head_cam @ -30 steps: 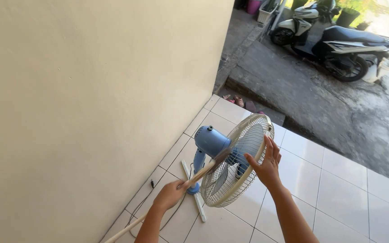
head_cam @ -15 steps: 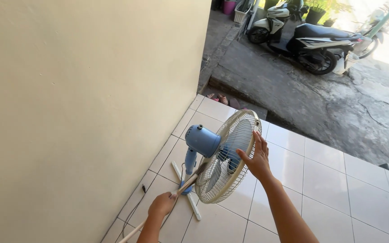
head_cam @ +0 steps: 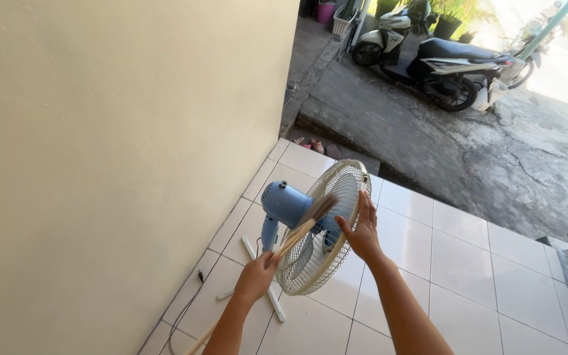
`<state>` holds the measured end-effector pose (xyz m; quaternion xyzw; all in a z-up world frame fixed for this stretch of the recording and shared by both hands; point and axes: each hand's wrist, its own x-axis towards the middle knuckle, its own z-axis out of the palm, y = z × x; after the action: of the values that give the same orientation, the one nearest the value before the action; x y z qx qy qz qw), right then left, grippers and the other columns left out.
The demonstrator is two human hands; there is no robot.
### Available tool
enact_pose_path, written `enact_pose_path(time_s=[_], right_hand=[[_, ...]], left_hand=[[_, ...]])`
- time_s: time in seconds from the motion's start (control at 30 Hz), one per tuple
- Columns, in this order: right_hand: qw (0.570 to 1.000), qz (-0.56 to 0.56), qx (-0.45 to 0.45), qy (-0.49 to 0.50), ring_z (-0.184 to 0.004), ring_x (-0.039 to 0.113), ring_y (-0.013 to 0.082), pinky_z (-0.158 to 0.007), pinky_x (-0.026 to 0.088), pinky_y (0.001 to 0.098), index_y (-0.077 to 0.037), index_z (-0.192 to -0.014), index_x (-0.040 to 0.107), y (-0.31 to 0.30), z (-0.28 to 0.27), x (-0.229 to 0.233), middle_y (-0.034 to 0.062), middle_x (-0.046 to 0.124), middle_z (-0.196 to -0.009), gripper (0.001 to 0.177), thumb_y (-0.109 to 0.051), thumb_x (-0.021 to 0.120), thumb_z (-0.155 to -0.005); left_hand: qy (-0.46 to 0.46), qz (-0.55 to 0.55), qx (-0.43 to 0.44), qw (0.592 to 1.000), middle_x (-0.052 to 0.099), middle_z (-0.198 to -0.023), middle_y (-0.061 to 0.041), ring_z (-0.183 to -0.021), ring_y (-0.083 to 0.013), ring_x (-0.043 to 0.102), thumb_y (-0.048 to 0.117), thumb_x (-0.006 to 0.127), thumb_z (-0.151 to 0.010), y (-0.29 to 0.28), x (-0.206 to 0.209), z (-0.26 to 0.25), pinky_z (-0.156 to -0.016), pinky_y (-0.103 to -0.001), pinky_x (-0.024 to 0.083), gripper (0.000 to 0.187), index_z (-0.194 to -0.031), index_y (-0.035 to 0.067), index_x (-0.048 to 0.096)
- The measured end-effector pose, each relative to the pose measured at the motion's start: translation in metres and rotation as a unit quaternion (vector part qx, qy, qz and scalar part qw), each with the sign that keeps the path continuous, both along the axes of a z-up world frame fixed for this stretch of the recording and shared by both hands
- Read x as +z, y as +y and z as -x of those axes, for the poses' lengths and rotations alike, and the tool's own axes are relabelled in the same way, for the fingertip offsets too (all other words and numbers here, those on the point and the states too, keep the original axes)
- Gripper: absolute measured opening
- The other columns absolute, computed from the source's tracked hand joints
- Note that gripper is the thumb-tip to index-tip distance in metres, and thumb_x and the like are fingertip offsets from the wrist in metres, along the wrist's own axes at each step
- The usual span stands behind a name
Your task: Cleaning the grill of a floor fan with a brush.
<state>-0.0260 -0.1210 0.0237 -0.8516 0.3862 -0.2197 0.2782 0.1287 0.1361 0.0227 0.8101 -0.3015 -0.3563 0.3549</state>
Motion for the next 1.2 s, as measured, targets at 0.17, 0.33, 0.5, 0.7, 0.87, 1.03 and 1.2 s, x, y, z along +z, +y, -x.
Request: enact_pose_path(time_s=[0.17, 0.33, 0.5, 0.7, 0.87, 1.03, 1.2], right_hand=[[1.000, 0.002, 0.014, 0.007, -0.156, -0.008, 0.0322, -0.125, 0.013, 0.0504, -0.018, -0.160, -0.009, -0.009, -0.001, -0.020, 0.0108, -0.009, -0.170, 0.096, -0.054, 0.053, -0.095], [1.000, 0.009, 0.005, 0.020, -0.156, -0.019, 0.0308, -0.126, 0.003, 0.0507, -0.018, -0.161, -0.012, -0.020, -0.007, -0.042, 0.0071, -0.015, -0.170, 0.093, -0.054, 0.047, -0.098], [1.000, 0.011, -0.001, 0.013, -0.155, -0.020, 0.0297, -0.125, 0.001, 0.0502, -0.020, -0.160, -0.013, -0.022, -0.011, -0.050, 0.0058, -0.015, -0.170, 0.093, -0.055, 0.045, -0.096], [1.000, -0.001, 0.005, 0.014, -0.155, -0.020, 0.0291, -0.126, 0.001, 0.0509, -0.023, -0.160, -0.013, -0.025, -0.010, -0.043, 0.0053, -0.015, -0.170, 0.092, -0.057, 0.045, -0.096], [1.000, 0.005, 0.002, -0.001, -0.156, -0.018, 0.0292, -0.126, 0.002, 0.0514, -0.025, -0.160, -0.012, -0.025, -0.008, -0.048, 0.0044, -0.014, -0.170, 0.091, -0.056, 0.045, -0.096], [1.000, -0.004, 0.005, -0.011, -0.156, -0.017, 0.0299, -0.125, 0.003, 0.0522, -0.027, -0.160, -0.012, -0.020, -0.003, -0.045, 0.0030, -0.013, -0.171, 0.091, -0.056, 0.045, -0.095], [1.000, 0.006, 0.000, -0.009, -0.157, -0.014, 0.0289, -0.126, 0.004, 0.0526, -0.028, -0.160, -0.009, -0.027, -0.004, -0.045, 0.0029, -0.010, -0.171, 0.090, -0.057, 0.046, -0.095]], left_hand=[[-0.055, -0.032, 0.040, 0.997, 0.074, -0.099, -0.017, -0.094, -0.0388, 0.069, 0.049, 0.047, -0.100, 0.010, -0.154, -0.015, -0.083, -0.048, 0.054, 0.044, -0.118, 0.014, 0.066], [-0.094, -0.114, 0.046, 0.988, 0.073, -0.103, -0.019, -0.101, -0.0417, 0.068, 0.051, 0.045, -0.101, 0.019, -0.217, -0.030, -0.089, -0.051, 0.053, 0.044, -0.111, 0.013, 0.067], [-0.046, -0.017, 0.062, 0.997, 0.073, -0.085, -0.017, -0.080, -0.0373, 0.067, 0.048, 0.051, -0.100, 0.013, -0.173, -0.026, -0.076, -0.044, 0.054, 0.045, -0.105, 0.009, 0.072], [0.021, -0.006, 0.034, 0.999, 0.063, -0.071, -0.015, -0.063, -0.0243, 0.055, 0.047, 0.049, -0.103, 0.003, -0.043, -0.007, -0.062, -0.037, 0.046, 0.047, -0.118, 0.009, 0.071], [-0.015, 0.029, 0.022, 0.999, 0.070, -0.075, -0.015, -0.067, -0.0274, 0.063, 0.047, 0.052, -0.100, 0.008, -0.110, -0.015, -0.067, -0.037, 0.051, 0.045, -0.122, 0.011, 0.069], [-0.041, -0.009, 0.041, 0.998, 0.076, -0.098, -0.016, -0.096, -0.0343, 0.070, 0.048, 0.055, -0.098, 0.025, -0.225, -0.033, -0.085, -0.040, 0.054, 0.045, -0.124, 0.015, 0.070], [-0.038, -0.091, 0.037, 0.994, 0.075, -0.097, -0.013, -0.096, -0.0291, 0.071, 0.052, 0.057, -0.098, 0.032, -0.249, -0.047, -0.086, -0.036, 0.054, 0.046, -0.121, 0.015, 0.073]])
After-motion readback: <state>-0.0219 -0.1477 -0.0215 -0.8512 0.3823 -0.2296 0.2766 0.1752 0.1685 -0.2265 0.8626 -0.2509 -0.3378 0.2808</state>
